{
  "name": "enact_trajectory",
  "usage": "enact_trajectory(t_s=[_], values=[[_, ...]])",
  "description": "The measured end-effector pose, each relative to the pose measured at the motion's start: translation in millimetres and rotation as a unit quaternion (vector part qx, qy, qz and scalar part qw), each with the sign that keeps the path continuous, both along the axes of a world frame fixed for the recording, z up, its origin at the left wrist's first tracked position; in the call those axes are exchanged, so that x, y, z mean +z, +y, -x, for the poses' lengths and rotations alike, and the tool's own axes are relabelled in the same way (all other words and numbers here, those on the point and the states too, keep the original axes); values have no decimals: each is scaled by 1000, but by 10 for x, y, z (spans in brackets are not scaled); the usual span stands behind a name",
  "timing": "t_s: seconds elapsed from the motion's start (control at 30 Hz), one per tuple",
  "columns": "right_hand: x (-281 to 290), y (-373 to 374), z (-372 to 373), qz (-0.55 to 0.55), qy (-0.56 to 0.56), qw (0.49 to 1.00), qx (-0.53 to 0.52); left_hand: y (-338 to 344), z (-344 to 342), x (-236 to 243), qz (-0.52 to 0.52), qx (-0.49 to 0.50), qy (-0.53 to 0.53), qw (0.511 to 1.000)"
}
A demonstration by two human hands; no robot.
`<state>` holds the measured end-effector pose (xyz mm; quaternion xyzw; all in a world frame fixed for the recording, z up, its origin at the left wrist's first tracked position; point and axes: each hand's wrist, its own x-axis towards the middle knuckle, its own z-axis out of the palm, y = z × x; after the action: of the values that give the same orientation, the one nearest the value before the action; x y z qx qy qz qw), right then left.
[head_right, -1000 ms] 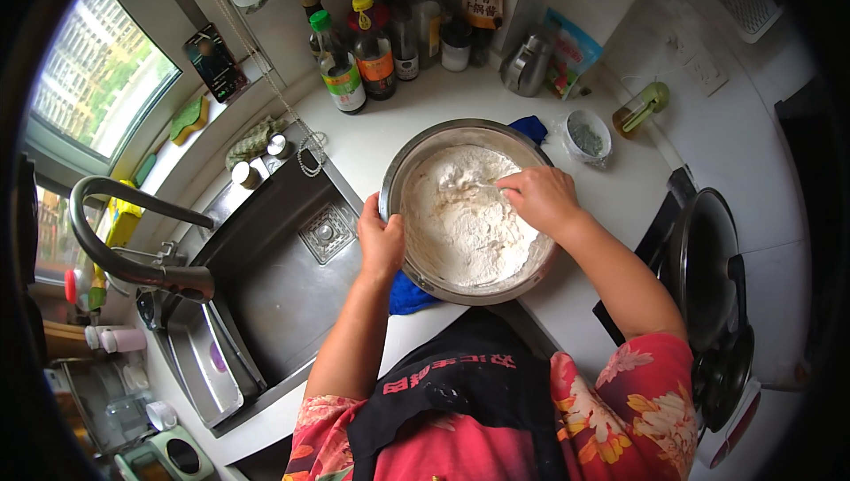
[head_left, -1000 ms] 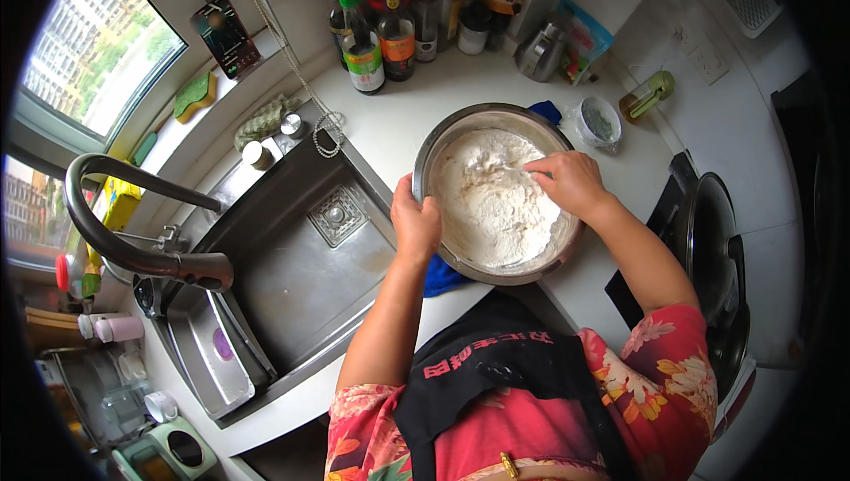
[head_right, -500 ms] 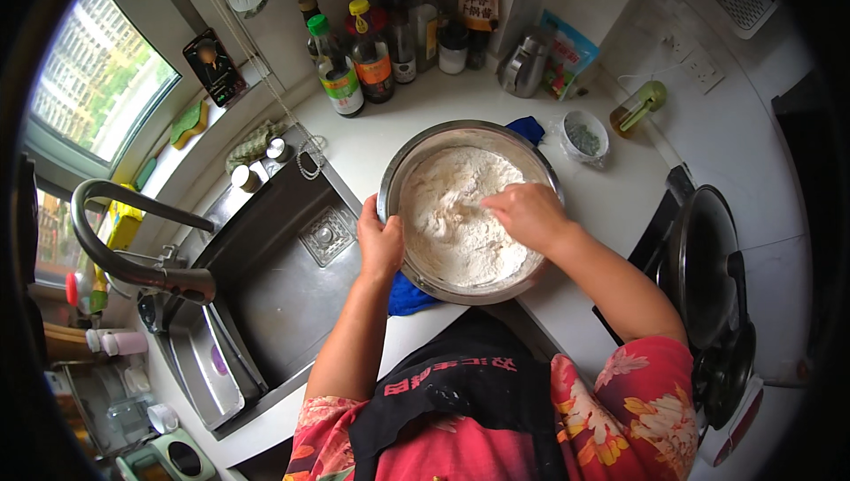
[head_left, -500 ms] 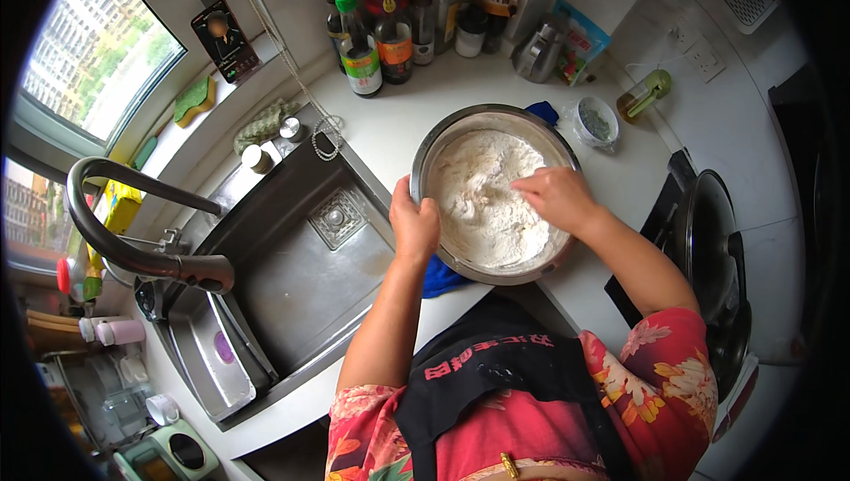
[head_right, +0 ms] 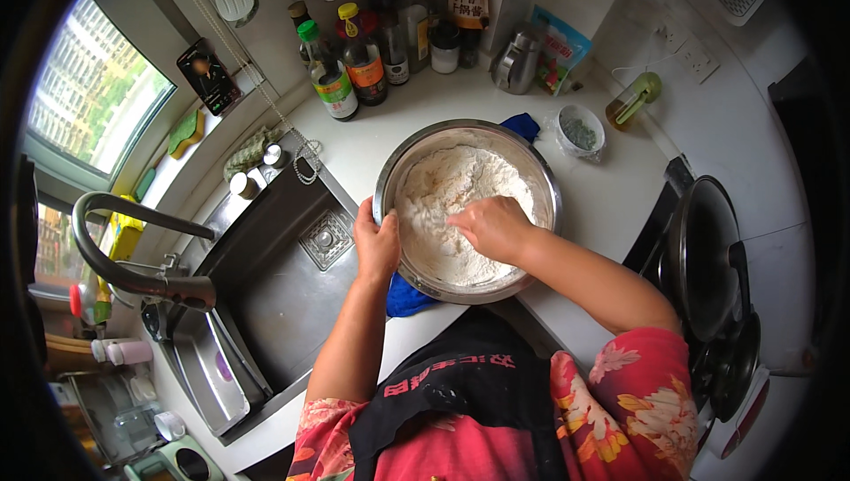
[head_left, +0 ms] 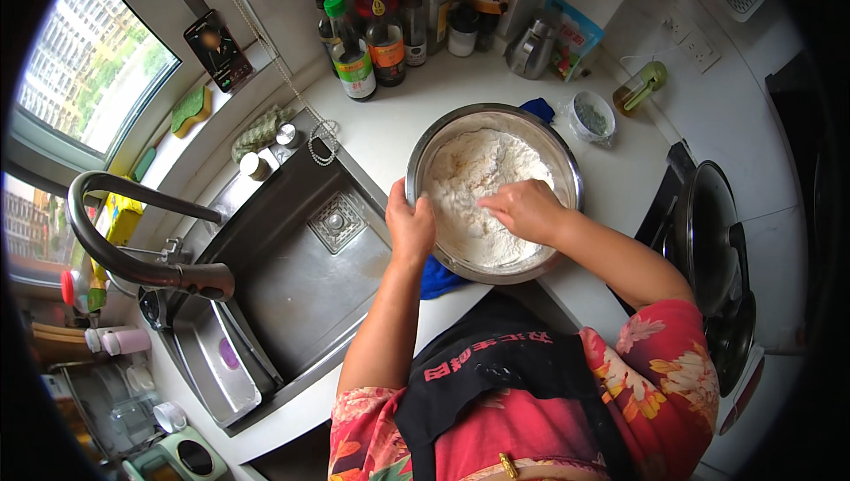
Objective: The person scoops flour from a plastic container into a metal bowl containing a yellow mixture, then mixes the contents with a spatula. The person continues stirring until the ingredients are combined into a dough-like consistency.
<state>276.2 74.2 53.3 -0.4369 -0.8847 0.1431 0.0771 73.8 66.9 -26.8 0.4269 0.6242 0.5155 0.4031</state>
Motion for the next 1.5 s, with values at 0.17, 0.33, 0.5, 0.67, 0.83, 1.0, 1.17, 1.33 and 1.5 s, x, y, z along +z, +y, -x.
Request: enact_trajectory(t_s=[0.17,0.33,0.5,0.67,0.83,1.0,1.17,1.33,1.5], values=[[301,-42,-59,47,-59,995,59,-24,-31,-3,-24,12,-22,999],[14,209,36,-23,-68,997,-31,-9,-26,12,-35,4,-30,999],[-34,415,-146,-82,-108,984,-116,-8,-7,-14,-16,10,-25,999],[109,288,-504,-35,-178,966,-181,14,-17,-116,-25,22,-11,999],[328,-160,-525,118,-141,973,-137,-20,-37,-1,-25,29,8,999],[84,-230,-158,123,-29,989,-76,-28,-23,41,8,17,3,1000],[-65,136,-206,57,4,986,-155,-6,-12,-46,-12,17,-10,1000],[53,224,-469,-67,-28,982,-175,-20,-11,25,-3,16,6,1000],[-123,247,-266,-52,-143,980,-130,8,-29,-28,-35,14,5,999]])
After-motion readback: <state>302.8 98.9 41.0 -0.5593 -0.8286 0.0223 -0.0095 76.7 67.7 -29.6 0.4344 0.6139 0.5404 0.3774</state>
